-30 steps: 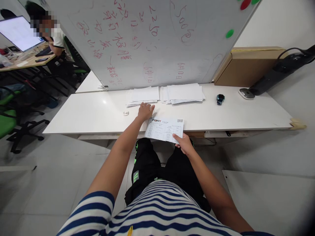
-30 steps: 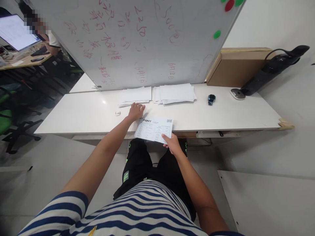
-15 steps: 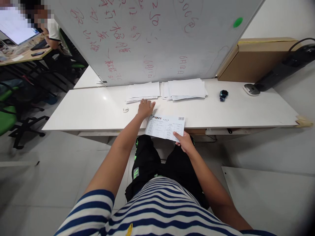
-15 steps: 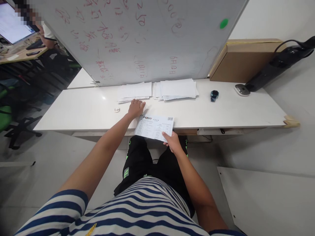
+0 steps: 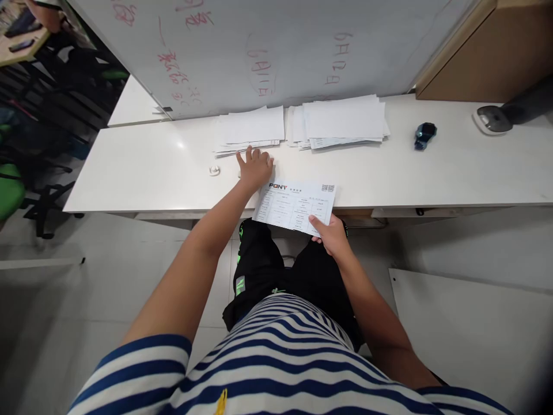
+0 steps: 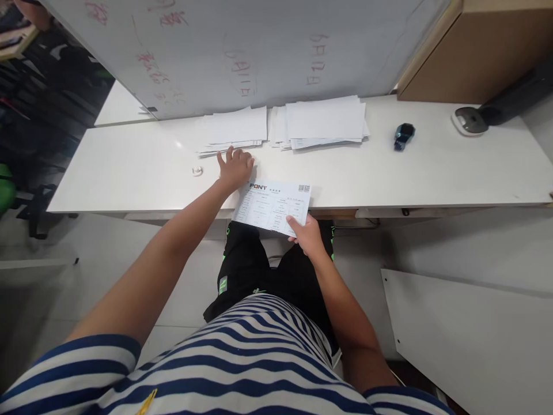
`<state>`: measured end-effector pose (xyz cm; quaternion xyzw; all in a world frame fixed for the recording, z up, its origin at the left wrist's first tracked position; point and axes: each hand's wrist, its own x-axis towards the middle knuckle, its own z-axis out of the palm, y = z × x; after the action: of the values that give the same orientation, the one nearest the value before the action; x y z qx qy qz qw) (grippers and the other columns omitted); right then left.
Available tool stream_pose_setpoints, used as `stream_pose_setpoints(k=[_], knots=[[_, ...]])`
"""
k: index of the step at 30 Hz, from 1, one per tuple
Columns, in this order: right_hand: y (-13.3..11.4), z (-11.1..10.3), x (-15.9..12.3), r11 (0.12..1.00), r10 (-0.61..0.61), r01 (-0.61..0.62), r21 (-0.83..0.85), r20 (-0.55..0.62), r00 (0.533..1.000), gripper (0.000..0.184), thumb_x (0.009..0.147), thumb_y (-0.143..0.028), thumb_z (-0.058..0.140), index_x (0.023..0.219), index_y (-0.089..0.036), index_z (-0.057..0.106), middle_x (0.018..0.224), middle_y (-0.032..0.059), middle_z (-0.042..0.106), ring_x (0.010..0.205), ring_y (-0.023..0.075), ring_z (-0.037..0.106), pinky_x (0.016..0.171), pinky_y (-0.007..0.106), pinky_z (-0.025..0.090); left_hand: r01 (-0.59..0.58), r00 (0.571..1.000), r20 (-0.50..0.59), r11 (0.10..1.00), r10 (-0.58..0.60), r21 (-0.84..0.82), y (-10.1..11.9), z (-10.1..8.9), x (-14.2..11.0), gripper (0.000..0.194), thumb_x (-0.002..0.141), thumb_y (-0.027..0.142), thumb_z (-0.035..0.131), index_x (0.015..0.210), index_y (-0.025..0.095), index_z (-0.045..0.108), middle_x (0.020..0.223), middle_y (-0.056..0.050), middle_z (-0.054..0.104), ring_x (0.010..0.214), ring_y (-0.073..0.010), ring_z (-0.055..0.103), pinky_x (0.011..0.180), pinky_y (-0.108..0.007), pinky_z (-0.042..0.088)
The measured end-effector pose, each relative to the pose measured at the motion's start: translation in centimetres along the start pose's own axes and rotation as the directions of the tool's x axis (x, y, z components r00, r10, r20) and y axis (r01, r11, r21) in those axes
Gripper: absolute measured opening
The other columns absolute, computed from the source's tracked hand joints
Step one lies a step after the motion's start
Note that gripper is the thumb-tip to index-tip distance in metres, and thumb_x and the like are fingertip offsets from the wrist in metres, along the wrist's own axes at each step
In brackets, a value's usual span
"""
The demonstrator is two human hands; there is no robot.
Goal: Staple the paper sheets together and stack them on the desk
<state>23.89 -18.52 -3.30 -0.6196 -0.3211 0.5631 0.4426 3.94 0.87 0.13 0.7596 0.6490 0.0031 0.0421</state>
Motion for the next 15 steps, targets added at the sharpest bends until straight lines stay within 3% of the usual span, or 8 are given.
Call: stream_pose_setpoints(k=[5,8,15], knots=[[-0.2,0.17,-0.24,0.999,-0.004,0.004,-0.039,-0.024,1.0,0.045,0.071,-0.051,0.068,0.1,-0.016,0.063,0.081,0.0059,0.07,0.038,0.0078,0.051,0.029,0.019,0.036,-0.003,1.0,0.025,1.0,0.002,0.015,0.09,-0.04,0.25,0.051,0.094,0.042,0.014,0.132,0.025,0.045,0.149,-0.008,0.032,0.144,-0.03,0.003,0.11,-0.063,-0.005],[-0.32,0.31,-0.37,0.998,-0.006,0.004,-0.059,-0.031,1.0,0.045,0.071,-0.051,0.067,0.1,-0.016,0.063,0.081,0.0059,0.07,0.038,0.008,0.051,0.03,0.02,0.036,-0.005,1.0,0.009,1.0,0.005,-0.016,-0.22,0.07,0.28,0.051,0.094,0.044,0.016,0.132,0.025,0.044,0.15,-0.008,0.031,0.144,-0.0306,0.002,0.11,-0.062,-0.003],[-0.33,0.63,-0.36,0.999,-0.035,0.035,-0.035,-0.006,0.999,0.045,0.071,-0.049,0.066,0.101,-0.015,0.062,0.077,0.006,0.07,0.037,0.0086,0.051,0.03,0.02,0.034,0.037,0.999,0.032,0.987,-0.032,-0.158,-0.68,-0.29,0.24,0.054,0.092,0.052,0.022,0.13,0.021,0.046,0.149,-0.012,0.034,0.138,-0.0295,0.026,0.111,-0.055,0.015]])
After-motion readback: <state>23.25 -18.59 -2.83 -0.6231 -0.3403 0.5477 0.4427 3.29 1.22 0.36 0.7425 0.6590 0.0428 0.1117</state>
